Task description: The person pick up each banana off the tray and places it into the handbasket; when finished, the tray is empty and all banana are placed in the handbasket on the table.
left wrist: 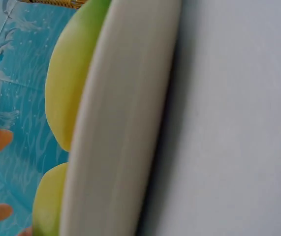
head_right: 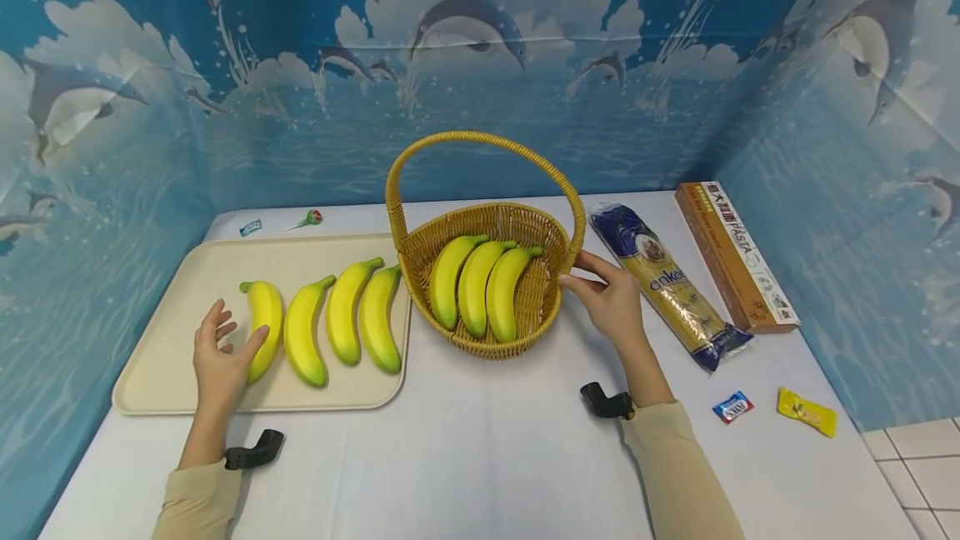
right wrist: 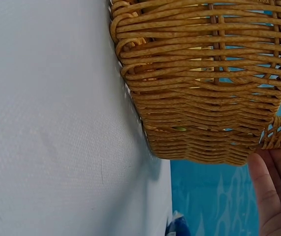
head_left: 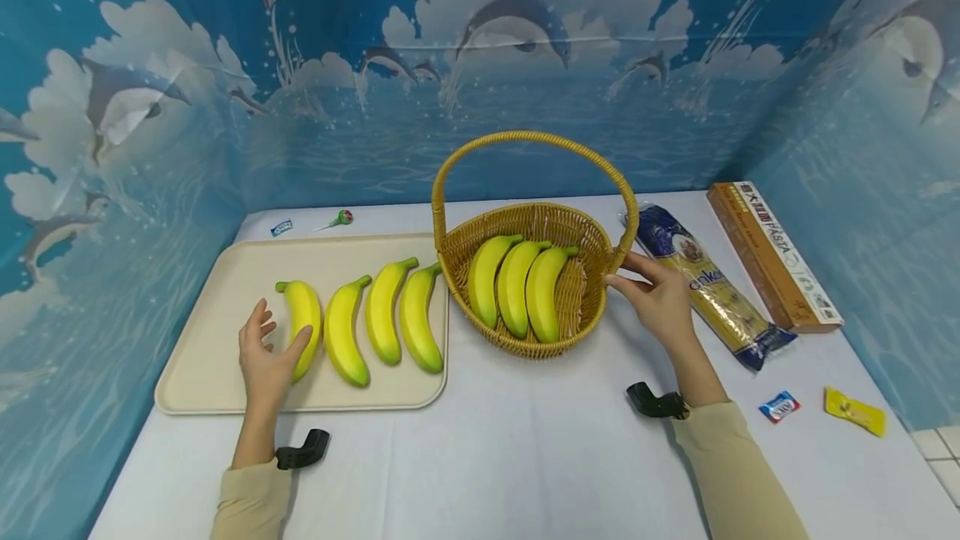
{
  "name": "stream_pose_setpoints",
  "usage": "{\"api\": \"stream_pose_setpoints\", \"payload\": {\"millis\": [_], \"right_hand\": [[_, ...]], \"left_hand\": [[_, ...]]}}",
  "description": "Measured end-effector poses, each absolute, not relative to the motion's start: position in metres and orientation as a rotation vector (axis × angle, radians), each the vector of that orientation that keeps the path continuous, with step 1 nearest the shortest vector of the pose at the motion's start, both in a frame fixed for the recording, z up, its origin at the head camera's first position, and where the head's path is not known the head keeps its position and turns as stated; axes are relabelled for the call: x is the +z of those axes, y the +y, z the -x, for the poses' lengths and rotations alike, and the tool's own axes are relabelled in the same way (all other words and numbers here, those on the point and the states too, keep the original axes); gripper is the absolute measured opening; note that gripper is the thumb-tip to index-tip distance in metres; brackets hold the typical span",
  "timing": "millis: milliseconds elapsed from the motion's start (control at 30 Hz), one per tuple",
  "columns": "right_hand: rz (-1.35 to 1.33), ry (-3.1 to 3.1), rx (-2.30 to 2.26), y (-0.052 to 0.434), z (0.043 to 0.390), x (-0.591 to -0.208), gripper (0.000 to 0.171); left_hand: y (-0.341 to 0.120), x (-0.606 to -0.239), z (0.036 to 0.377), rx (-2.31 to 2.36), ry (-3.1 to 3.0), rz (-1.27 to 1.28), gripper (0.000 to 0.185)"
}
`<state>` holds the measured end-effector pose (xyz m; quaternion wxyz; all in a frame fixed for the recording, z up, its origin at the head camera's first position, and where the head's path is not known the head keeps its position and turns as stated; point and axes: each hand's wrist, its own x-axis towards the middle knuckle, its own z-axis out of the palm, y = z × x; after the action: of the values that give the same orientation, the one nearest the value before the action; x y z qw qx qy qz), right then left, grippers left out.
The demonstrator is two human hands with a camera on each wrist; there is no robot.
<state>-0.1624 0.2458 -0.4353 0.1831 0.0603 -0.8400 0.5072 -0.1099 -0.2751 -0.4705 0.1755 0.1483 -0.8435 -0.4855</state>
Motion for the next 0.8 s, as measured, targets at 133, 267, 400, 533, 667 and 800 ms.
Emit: {"api": "stream_pose_setpoints", "payload": {"millis": [133, 267, 400, 533, 667, 800], "right_hand": [[-0.161, -2.378, 1.426, 0.246, 0.161, -0.437, 0.042], [-0.163, -2.374, 1.426, 0.246, 0.161, -0.437, 0.042], [-0.173, -2.363, 1.433, 0.246, 0.162, -0.437, 0.042], [-0.184, -2.359, 1.427, 0.246, 0.163, -0.437, 0.042], [-0.182, -2.355, 1.426, 0.246, 0.164, -0.438, 0.042], [-0.183, -2.348, 1.427, 0.247, 0.165, -0.439, 0.041]], "left_hand": [[-0.275, -0.481, 0.11, -1.361, -2.48, -0.483, 0.08], [-0.273, -0.486, 0.111, -1.315, -2.538, -0.515, 0.067], [-0.272, -0.489, 0.113, -1.303, -2.516, -0.539, 0.058], [-0.271, -0.49, 0.114, -1.29, -2.49, -0.552, 0.056], [-0.269, -0.489, 0.114, -1.295, -2.451, -0.569, 0.056], [-0.266, -0.483, 0.115, -1.311, -2.403, -0.596, 0.056]]}}
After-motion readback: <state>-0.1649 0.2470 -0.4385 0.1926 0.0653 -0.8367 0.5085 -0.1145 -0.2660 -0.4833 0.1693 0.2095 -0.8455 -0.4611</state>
